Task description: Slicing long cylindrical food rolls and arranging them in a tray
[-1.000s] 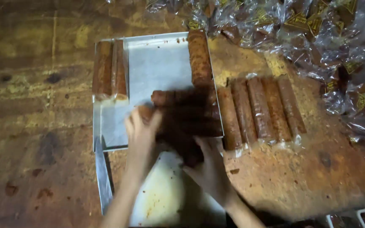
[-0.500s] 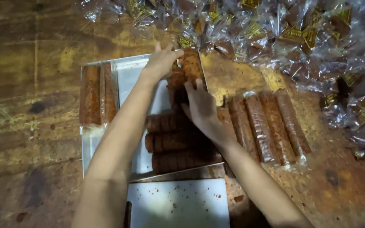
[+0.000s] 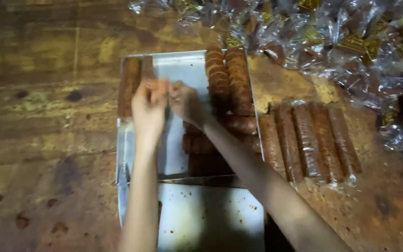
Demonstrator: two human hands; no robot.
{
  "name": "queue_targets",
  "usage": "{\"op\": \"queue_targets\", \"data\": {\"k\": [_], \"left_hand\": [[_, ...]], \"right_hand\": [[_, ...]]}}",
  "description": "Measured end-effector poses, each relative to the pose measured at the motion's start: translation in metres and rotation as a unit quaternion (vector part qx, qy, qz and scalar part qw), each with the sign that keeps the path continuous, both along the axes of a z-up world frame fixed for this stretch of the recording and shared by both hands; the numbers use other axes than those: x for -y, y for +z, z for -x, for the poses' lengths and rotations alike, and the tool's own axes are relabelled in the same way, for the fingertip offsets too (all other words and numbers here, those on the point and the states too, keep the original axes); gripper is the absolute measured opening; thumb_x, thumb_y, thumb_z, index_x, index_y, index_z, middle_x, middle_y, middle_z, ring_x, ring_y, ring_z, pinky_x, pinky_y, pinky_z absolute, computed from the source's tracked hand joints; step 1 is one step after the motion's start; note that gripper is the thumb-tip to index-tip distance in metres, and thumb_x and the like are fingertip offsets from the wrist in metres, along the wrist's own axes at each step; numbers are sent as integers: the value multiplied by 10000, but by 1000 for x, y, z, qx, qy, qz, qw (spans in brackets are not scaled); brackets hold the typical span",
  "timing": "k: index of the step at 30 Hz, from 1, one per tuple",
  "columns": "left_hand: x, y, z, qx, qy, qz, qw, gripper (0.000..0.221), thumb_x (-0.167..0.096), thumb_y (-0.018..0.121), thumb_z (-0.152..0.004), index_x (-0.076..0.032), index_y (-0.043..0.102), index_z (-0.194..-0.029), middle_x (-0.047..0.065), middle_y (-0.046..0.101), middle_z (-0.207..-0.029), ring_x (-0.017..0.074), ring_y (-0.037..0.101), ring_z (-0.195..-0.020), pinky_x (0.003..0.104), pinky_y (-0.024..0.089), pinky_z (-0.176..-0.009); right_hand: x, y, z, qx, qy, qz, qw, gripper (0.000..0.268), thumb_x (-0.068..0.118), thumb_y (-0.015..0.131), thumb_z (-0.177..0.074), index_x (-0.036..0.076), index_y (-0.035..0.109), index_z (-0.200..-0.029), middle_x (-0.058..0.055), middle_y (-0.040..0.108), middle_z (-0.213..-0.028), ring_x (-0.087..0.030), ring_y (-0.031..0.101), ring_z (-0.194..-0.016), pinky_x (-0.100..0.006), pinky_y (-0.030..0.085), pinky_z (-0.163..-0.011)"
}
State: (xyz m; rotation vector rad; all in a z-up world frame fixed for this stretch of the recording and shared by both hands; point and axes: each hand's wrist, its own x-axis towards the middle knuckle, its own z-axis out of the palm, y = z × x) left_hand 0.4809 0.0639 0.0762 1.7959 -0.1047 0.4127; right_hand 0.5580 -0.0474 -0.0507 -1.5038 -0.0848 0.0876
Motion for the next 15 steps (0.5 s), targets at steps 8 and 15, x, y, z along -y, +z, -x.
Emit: {"op": "queue_targets", "data": {"k": [8, 15], "left_hand": [[-48, -4, 212, -178, 50, 189, 964, 161, 34, 570, -931, -122, 581, -893, 162, 799, -999, 197, 759, -874, 263, 550, -807], [-81, -6, 268, -175, 81, 277, 941, 116, 80, 562, -926, -22, 605, -891, 218, 761, -1041, 210, 682, -802, 258, 519, -717]], "right_hand": [[-95, 22, -23, -154, -67, 318, 933, 1028, 382, 939, -568, -37, 367, -1312, -263, 677, -1259, -429, 684, -1142, -458, 572, -900], [-24, 94, 16, -250, 134, -46, 958, 274, -20, 725, -733, 30, 573, -956, -93, 628, -687, -207, 599, -453, -323, 467, -328]]}}
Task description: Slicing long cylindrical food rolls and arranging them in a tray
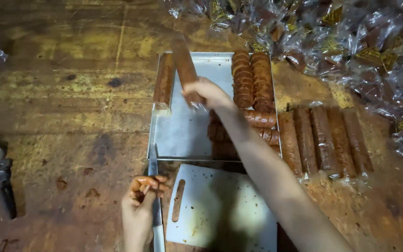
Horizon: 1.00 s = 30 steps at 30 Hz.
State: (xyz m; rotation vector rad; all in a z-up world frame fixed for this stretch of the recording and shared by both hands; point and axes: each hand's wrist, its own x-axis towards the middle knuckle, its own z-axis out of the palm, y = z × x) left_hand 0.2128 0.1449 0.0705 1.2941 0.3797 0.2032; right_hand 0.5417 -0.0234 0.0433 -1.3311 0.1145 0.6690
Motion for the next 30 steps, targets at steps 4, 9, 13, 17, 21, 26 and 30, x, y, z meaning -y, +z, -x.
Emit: {"op": "queue_targets", "data": {"k": [4, 9, 13, 17, 21, 26, 30], "left_hand": [[-13, -32, 5, 8, -118, 357, 926, 518, -445, 541, -995, 8, 638, -1226, 291, 641, -1393, 397, 631, -1224, 475, 538, -803], [44, -73, 22, -174, -133, 348, 911, 651, -405, 501, -890, -85, 556, -1455, 34, 554, -893, 101, 517, -761, 250, 368, -632], [98, 12, 39, -207, -187, 97, 955, 542, -243, 749, -809, -84, 668, -1321, 145, 804, -1083, 210, 704, -993, 311, 537, -864], [103, -42, 46, -125, -230, -210, 942, 352, -411, 486, -1018, -110, 668, -1043, 74, 790, -901, 172, 702, -793, 390, 496, -673], [95, -46, 50, -109, -266, -257, 923, 389, -107, 397, -912, -96, 690, -1167, 100, 836, -952, 218, 806, -719, 322, 524, -542], [72, 47, 68, -55, -253, 1, 966, 403, -262, 470, -1020, -30, 704, -1253, 215, 850, -1108, 310, 853, -764, 238, 461, -523], [7, 53, 113, 76, -135, 88, 984, 418, -237, 623, -946, 114, 662, -1172, 410, 755, -1100, 467, 819, -865, 291, 443, -395]], "right_hand": [[55, 45, 88, 483, 211, 99, 844, 453, 55, 784, -717, 107, 589, -1123, -5, 592, -1091, -161, 533, -1026, -279, 408, -878], [71, 54, 231, 588, 99, 201, 777, 385, 224, 766, -779, 216, 688, -1157, -91, 469, -1373, -323, 406, -1284, -461, 359, -1077], [84, -6, 316, 199, -158, 77, 964, 735, 424, 703, -845, 134, 467, -1478, -57, 558, -1499, -223, 638, -1245, -347, 544, -1002], [95, -38, 355, -97, -291, 9, 952, 564, 117, 648, -917, 99, 585, -1478, -62, 668, -1440, -168, 612, -1285, -327, 500, -1027], [125, -34, 355, -130, -184, 8, 974, 684, 150, 721, -800, 49, 586, -1463, -123, 704, -1372, -237, 655, -1214, -330, 497, -1026], [171, -135, 335, -95, -70, -132, 984, 177, -1, 607, -986, 170, 592, -1029, 12, 620, -859, -117, 564, -708, -248, 498, -582], [168, -74, 318, -120, -59, -262, 956, 501, 111, 684, -897, 50, 549, -1375, -140, 697, -1011, -261, 705, -806, -350, 583, -646]]}}
